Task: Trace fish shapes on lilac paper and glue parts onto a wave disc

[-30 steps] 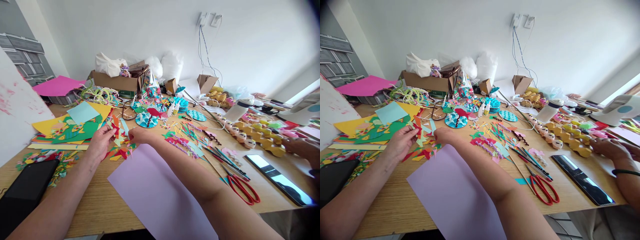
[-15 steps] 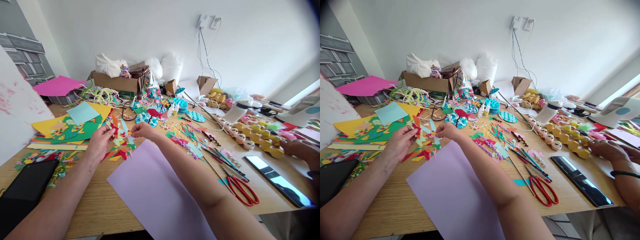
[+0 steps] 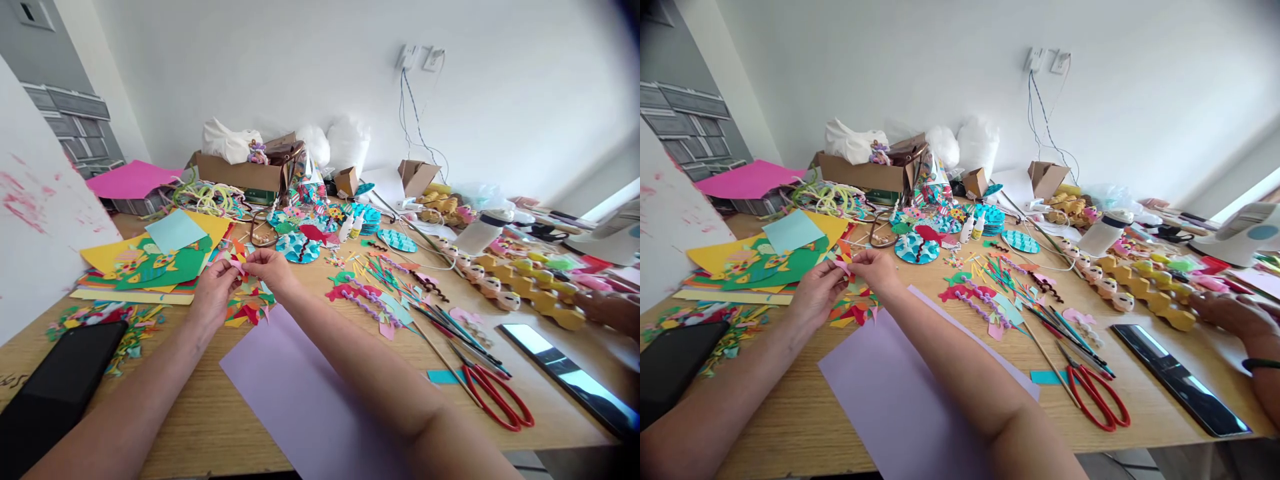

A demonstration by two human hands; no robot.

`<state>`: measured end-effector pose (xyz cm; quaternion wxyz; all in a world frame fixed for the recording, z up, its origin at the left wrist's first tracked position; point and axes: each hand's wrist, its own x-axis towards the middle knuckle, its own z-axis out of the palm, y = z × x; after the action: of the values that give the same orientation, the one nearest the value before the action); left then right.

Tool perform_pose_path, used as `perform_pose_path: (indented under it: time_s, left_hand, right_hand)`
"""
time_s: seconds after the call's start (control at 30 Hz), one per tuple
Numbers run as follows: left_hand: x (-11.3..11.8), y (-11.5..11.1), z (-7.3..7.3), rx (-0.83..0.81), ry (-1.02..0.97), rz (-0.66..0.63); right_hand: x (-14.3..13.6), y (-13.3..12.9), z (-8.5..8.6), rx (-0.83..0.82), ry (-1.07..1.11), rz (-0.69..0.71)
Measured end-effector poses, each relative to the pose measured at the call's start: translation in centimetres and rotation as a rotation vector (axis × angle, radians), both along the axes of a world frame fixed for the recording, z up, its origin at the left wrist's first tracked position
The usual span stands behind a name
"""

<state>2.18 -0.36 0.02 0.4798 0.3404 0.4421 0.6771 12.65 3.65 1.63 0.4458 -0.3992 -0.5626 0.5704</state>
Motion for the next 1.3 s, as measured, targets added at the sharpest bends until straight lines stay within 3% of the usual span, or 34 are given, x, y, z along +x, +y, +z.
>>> perform_pose_path:
  time_s: [0.17,0.47,0.73,1.07,1.13,1.3]
  left_hand:
    - [0.0,-0.1,0.1,0.004,-0.069,-0.042]
    - [0.2,-0.2,0.4,0.031,-0.158,-0.088]
    - [-0.9,0.2,0.4,-0.047,-0.24,-0.154]
    - [-1.0,0.1,0.7,-0.071,-0.197,-0.186]
    - [-1.1,0.2,0.6,-0.038,-0.176,-0.151]
    - [-1.0,0.2,0.8,0.011,-0.133,-0.049]
  right_hand:
    - [-0.1,0.6,-0.1,0.021,-0.072,-0.061]
    - [-0.3,0.6,-0.1,0.033,-0.071,-0.052]
    - [0.3,1.0,-0.8,0.255,-0.242,0.023]
    - [1.8,1.5,-0.2,0.262,-0.23,0.19]
    - [2.7,1.5,-0.1,0.295,-0.376,0.178]
    - [4.7,1.1,0.0,0.368,-1.036,0.261]
